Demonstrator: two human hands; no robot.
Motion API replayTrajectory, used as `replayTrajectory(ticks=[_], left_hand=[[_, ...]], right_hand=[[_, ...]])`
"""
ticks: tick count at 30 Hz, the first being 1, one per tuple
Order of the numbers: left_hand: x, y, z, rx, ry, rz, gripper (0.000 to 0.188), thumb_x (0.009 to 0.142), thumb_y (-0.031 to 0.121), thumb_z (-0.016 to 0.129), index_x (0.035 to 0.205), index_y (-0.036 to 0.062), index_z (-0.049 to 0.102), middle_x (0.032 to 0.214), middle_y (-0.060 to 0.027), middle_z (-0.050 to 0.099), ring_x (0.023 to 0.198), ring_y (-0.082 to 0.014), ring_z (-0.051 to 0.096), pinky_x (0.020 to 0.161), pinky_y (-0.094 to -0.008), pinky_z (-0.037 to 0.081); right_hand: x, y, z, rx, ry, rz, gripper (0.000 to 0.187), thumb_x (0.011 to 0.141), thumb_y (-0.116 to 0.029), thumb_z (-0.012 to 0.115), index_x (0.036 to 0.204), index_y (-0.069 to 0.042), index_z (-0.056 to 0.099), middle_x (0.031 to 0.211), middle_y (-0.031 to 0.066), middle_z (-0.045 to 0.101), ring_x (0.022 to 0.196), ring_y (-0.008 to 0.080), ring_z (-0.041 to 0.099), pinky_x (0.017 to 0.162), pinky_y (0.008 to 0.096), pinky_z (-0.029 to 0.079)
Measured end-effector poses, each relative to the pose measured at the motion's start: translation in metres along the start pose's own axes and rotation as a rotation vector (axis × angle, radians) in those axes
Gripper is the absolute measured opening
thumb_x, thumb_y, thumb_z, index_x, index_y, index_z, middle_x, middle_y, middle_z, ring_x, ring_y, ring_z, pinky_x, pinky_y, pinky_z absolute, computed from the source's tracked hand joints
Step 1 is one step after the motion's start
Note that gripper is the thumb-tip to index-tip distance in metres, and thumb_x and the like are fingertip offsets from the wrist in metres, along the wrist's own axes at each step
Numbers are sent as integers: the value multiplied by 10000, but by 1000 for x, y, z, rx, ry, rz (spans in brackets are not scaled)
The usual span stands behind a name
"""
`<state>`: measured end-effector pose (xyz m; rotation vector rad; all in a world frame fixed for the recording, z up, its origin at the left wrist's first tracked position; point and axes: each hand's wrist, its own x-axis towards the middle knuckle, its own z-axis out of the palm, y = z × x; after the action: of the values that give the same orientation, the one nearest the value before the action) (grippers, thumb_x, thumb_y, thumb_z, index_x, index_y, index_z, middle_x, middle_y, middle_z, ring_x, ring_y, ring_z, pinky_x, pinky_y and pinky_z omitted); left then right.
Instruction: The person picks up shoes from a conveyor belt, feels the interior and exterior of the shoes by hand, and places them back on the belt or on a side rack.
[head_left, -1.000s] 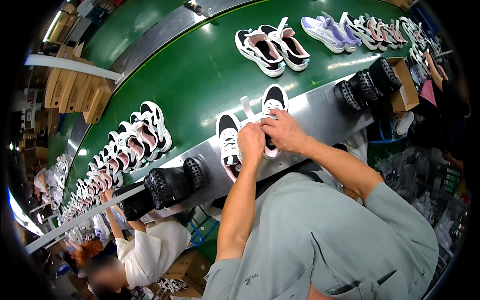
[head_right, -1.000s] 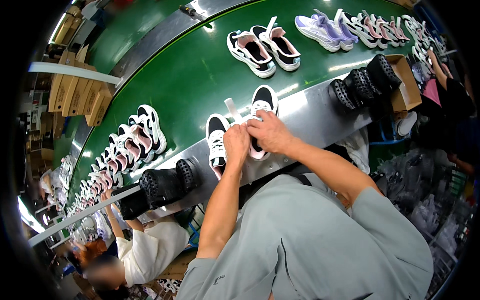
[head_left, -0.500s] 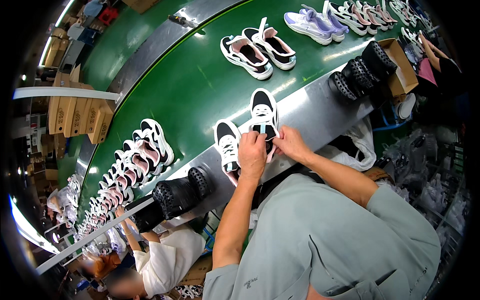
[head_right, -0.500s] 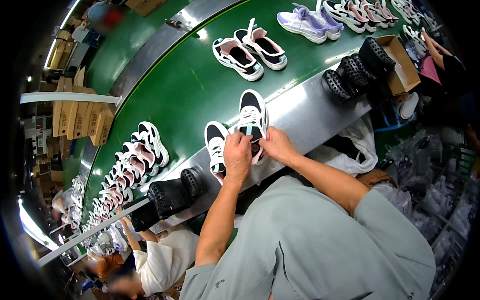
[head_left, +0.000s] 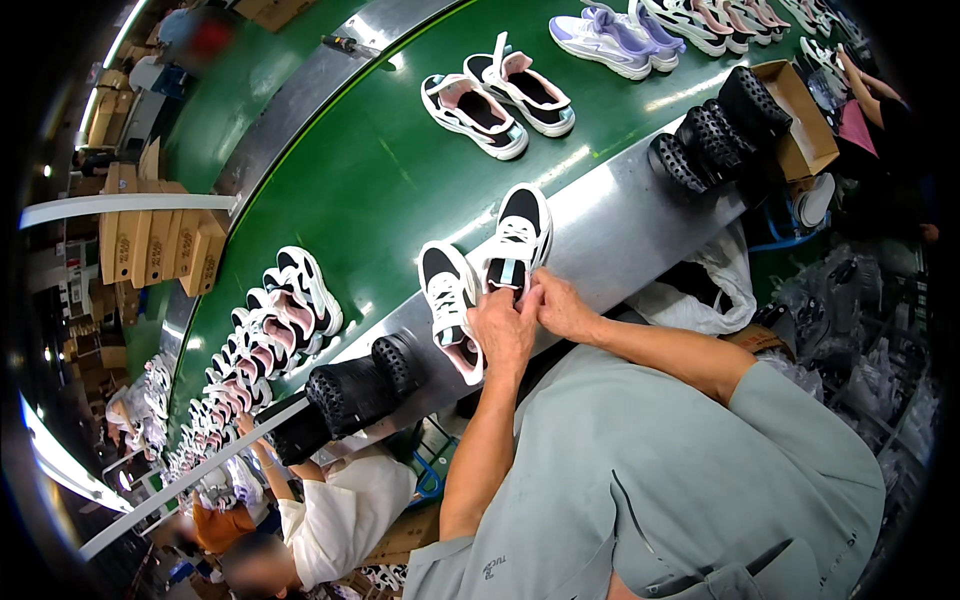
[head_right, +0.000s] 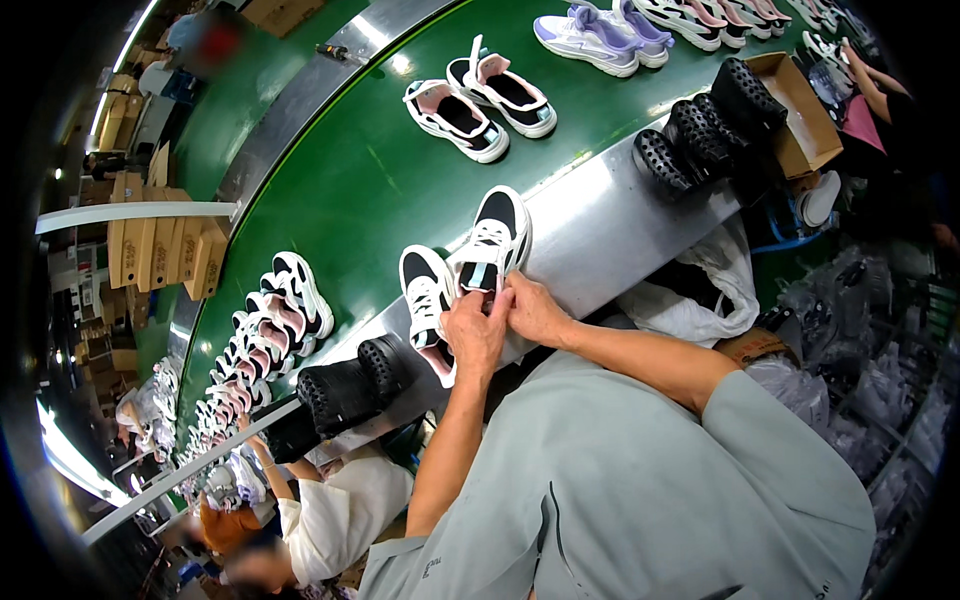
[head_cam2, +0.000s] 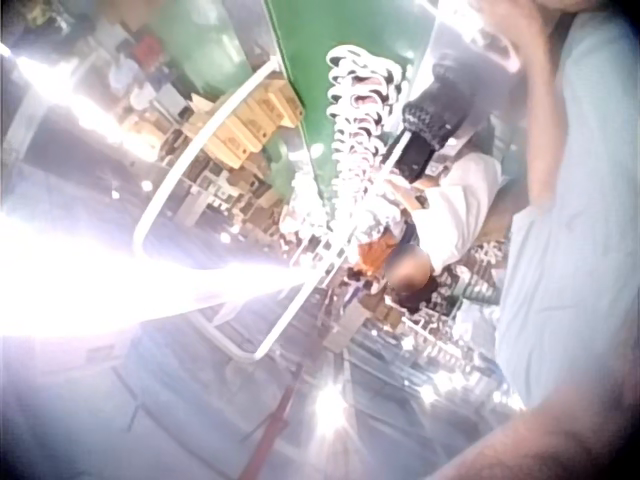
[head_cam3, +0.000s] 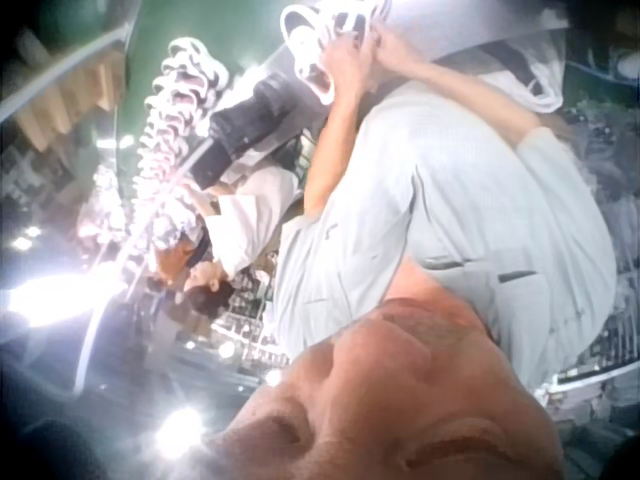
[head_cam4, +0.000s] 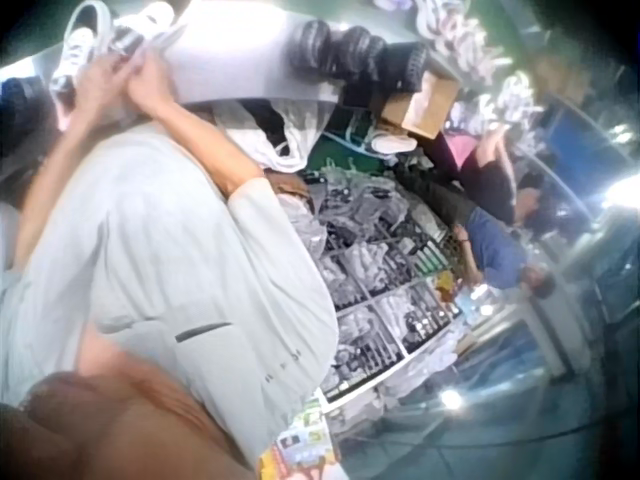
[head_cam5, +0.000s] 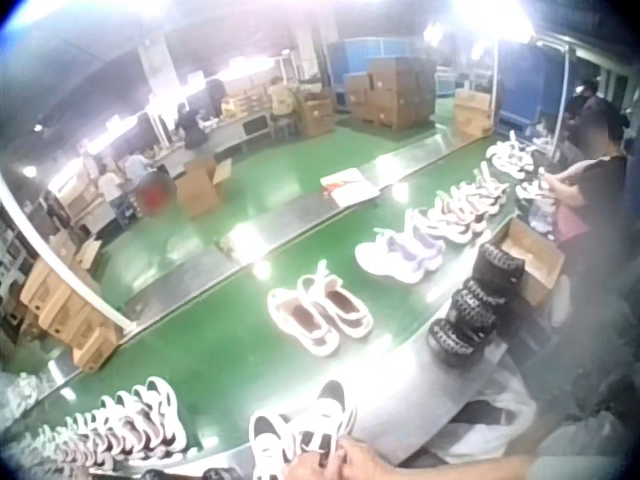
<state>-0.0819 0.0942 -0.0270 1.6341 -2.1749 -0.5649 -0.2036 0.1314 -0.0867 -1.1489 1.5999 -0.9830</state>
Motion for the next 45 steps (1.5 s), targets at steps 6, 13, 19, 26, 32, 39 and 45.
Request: replayTrajectory(ticks=[6,13,19,26,32,39,45], left_hand=[[10,-6,-8,-216,-92,-238,340,923,307,676,823,-16,706,698,-227,657,626,-400,619,623,-464,459],[6,2,-8,-444,-141,-483,340,939,303,675,839,-21,705,624,-149,632,563,-245,572,610,-400,462],[1,-8,2,-601,-29,-540,303,948,231,670,834,-50,687,602,-90,588,564,-160,501,579,-350,428],[1,-2,14,-732,46,-657,281,948,210,665,880,-61,694,627,-83,619,581,-163,529,589,-353,437],[2,-4,20,-686,58,-661,255,938,137,677,769,-53,666,654,-51,635,576,-104,540,543,-284,446],[2,9,11,-548,67,-619,275,941,180,676,808,-60,677,658,-56,650,589,-118,544,574,-306,441],[-14,13,5,-619,91,-337,174,916,143,701,899,-29,687,743,-114,672,619,-198,588,609,-363,470]], right_hand=[[17,-29,-41,264,-130,279,300,923,-270,686,959,21,620,782,92,635,728,171,602,655,360,486],[71,-118,-45,326,-58,357,394,952,-402,654,742,-70,626,637,-33,462,520,70,385,438,263,285],[72,-88,-62,562,-283,606,231,937,-150,689,762,-52,574,650,-23,483,488,55,363,398,224,237],[38,-38,-49,469,-291,524,275,968,-211,665,756,-46,606,653,-13,503,536,77,399,445,273,298],[30,-10,-43,209,-270,228,330,971,-270,641,804,15,637,651,37,550,629,117,472,575,331,406],[23,-17,-40,-120,-132,-26,352,972,-293,622,828,28,603,687,172,628,641,332,601,625,450,457],[-2,-41,-56,-531,-21,-57,252,931,-187,618,1052,13,524,1016,253,594,897,437,615,769,514,499]])
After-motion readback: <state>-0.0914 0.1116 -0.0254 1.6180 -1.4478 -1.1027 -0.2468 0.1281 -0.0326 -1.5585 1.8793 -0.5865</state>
